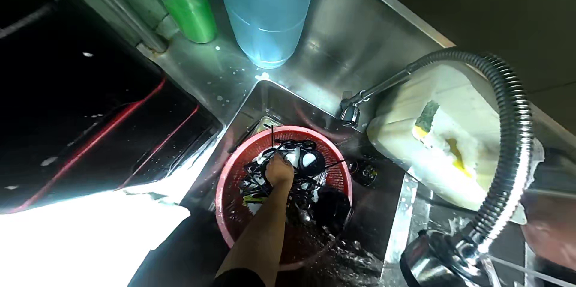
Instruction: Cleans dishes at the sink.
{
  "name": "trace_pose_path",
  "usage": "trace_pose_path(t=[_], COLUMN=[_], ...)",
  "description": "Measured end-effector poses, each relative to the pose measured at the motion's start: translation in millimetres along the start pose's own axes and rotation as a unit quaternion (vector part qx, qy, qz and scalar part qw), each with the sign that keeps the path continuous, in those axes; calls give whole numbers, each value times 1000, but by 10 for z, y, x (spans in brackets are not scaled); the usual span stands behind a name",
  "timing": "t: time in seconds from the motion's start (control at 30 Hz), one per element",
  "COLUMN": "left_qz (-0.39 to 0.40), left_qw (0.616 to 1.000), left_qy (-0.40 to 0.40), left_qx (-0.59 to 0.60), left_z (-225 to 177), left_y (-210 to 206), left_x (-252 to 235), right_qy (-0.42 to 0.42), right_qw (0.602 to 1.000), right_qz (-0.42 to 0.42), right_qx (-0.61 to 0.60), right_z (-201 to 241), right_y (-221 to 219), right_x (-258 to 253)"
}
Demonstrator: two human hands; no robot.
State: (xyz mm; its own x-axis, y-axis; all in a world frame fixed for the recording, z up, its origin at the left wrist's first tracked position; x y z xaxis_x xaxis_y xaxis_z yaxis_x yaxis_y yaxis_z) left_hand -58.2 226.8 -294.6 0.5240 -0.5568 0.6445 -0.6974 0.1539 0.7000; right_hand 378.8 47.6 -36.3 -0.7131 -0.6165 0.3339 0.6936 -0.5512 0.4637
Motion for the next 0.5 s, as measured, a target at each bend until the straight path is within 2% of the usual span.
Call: trace_pose_path(t=[0.03, 0.07, 0.1, 0.17, 0.2, 0.3, 0.37, 0.43, 0.47, 0.5], left_qz=[2, 10, 19, 43, 67, 160, 215, 290, 311, 325], left_qw=[1000, 999, 997, 988, 979, 932, 879, 770, 714, 671], left_qy=[-20, -42, -63, -104, -116, -112, -90, 21, 88, 114], left_qx=[10, 28, 46, 105, 152, 304, 417, 568, 622, 657], left_z=[8, 25, 49, 85, 108, 148, 90, 31, 18, 18], left_y=[65, 138, 214, 378, 440, 449, 411, 333, 309, 309], left_x=[24, 72, 152, 419, 606, 1320, 1842, 2276, 2398, 2412], right_qy=[1, 39, 112, 271, 284, 194, 255, 315, 313, 287], right_qw=[1000, 998, 992, 955, 947, 954, 918, 874, 859, 845], right_qz=[-17, -29, -20, 50, 82, 189, 249, 287, 304, 330], right_qx=[10, 31, 49, 111, 126, 131, 177, 232, 269, 308], right_z=[378, 672, 831, 951, 960, 811, 750, 774, 728, 646], right_y=[-153, -244, -267, -338, -451, -1049, -1591, -2065, -2200, -2282], right_x=[158, 275, 333, 417, 482, 765, 962, 1195, 1309, 1400])
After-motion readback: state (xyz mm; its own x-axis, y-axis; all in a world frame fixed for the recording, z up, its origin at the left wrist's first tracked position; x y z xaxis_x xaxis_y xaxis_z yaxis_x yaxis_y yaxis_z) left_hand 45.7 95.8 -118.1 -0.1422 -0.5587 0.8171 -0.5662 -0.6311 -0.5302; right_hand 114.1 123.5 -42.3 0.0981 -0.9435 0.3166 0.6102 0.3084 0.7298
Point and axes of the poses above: each hand's wrist, its own x-axis away from the middle knuckle, its own y-axis out of the back of the hand, z = x × y, the point moved 9 cm from there along -x, towards the middle knuckle, and after that the axes turned 3 degrees about -x, right-handed, at the moved point
